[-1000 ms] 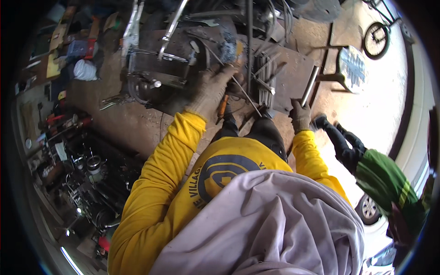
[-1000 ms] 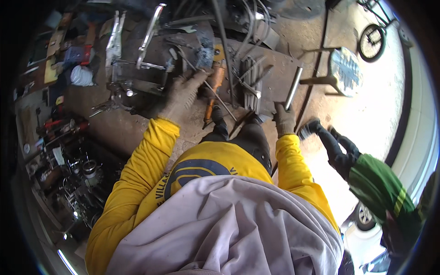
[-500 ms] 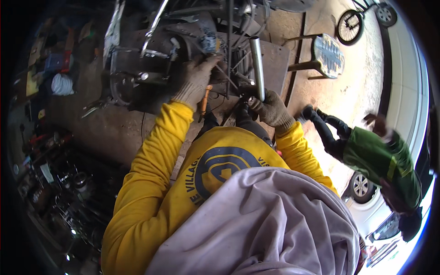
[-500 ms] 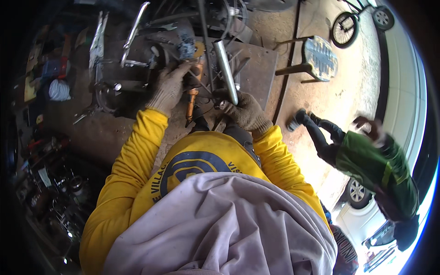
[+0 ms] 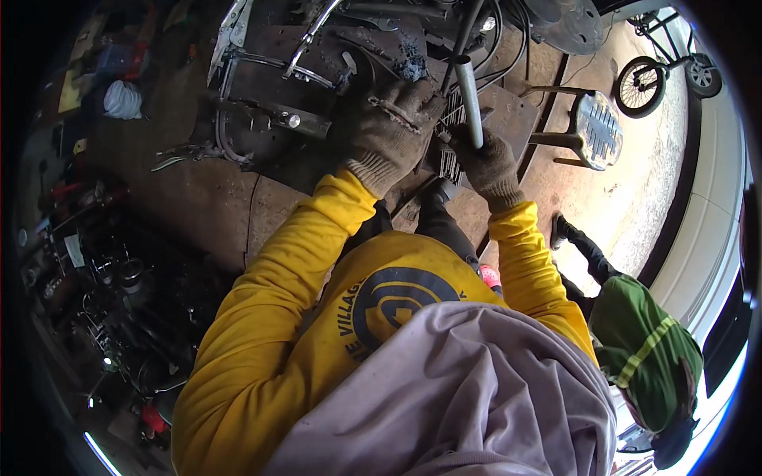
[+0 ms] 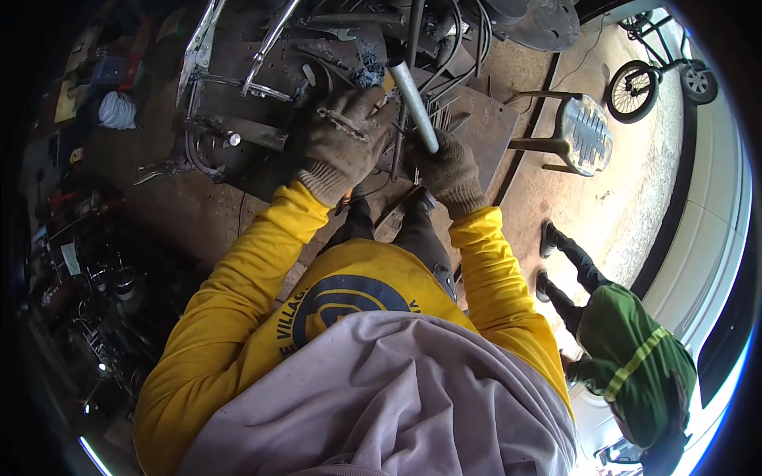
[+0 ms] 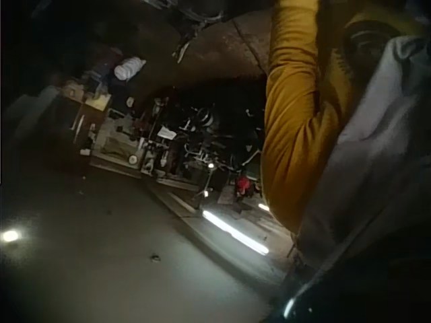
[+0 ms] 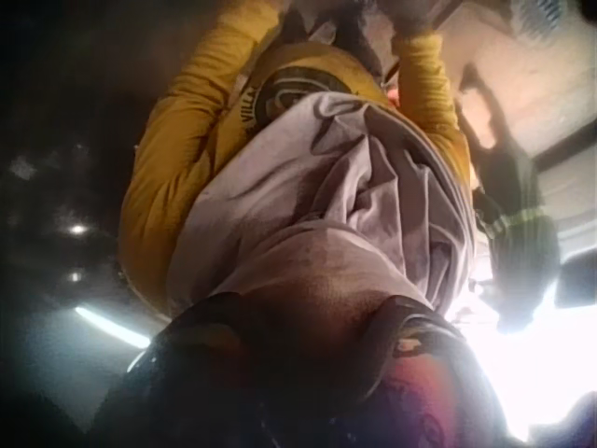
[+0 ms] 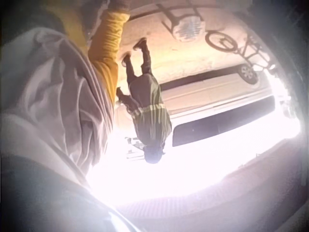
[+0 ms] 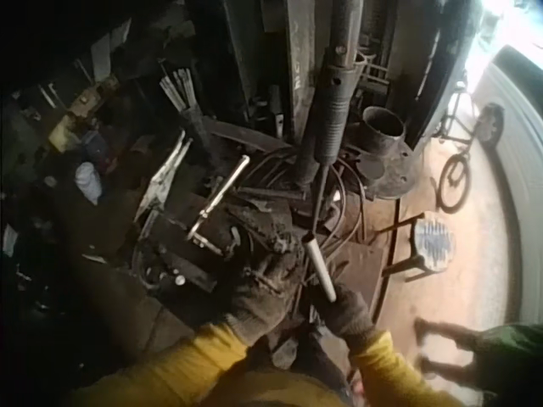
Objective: The person holds and aligns metal pipes and plates on a workbench, using clamps to secure them and a welding tool to join the components.
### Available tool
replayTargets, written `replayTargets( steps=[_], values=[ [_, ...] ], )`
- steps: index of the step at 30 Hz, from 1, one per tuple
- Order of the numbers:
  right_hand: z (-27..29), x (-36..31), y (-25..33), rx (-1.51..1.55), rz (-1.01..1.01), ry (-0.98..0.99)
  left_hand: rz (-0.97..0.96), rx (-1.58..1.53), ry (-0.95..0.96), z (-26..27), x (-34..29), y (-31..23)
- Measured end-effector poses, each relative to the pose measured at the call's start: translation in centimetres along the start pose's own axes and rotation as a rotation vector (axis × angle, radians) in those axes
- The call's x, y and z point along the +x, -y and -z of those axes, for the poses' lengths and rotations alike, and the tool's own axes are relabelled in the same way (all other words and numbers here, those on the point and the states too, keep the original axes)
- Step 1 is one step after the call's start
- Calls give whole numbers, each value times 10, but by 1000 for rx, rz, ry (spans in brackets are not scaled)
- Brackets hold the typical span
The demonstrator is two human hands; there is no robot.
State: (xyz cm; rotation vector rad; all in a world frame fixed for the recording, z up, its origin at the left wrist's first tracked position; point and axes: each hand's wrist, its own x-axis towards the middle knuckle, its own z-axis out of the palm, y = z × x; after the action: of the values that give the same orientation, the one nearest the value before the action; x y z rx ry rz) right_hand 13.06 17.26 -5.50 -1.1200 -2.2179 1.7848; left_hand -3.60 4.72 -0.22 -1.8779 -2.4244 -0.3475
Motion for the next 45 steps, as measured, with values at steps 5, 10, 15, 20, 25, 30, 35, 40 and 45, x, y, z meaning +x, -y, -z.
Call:
replayTargets(
  steps=[5, 10, 15, 20, 25, 30, 35, 40, 45],
  values=[
    [-6, 16, 26, -168, 269, -104, -23, 25, -115, -17, 13, 15],
    [-4, 27, 33, -140, 310, -93, 24, -27, -71, -23, 18, 18],
    [3, 27, 37, -176, 253, -45, 3, -22, -178, -19, 18, 18],
    [3, 29, 41, -205, 225, -76, 26, -83, -186, -14, 21, 19],
    [11, 33, 54, -343, 347, -80, 75, -92, -219, -12, 23, 17],
    [14, 31, 59, -330, 247, -64, 99, -146, -126, -14, 24, 16],
    [15, 34, 55, -366, 192, -58, 96, -121, -45, -12, 23, 14],
    [11, 32, 51, -381, 202, -63, 64, -62, -224, -15, 23, 17],
    [9, 35, 47, -346, 181, -54, 64, -104, -174, -16, 26, 21]
  ],
)
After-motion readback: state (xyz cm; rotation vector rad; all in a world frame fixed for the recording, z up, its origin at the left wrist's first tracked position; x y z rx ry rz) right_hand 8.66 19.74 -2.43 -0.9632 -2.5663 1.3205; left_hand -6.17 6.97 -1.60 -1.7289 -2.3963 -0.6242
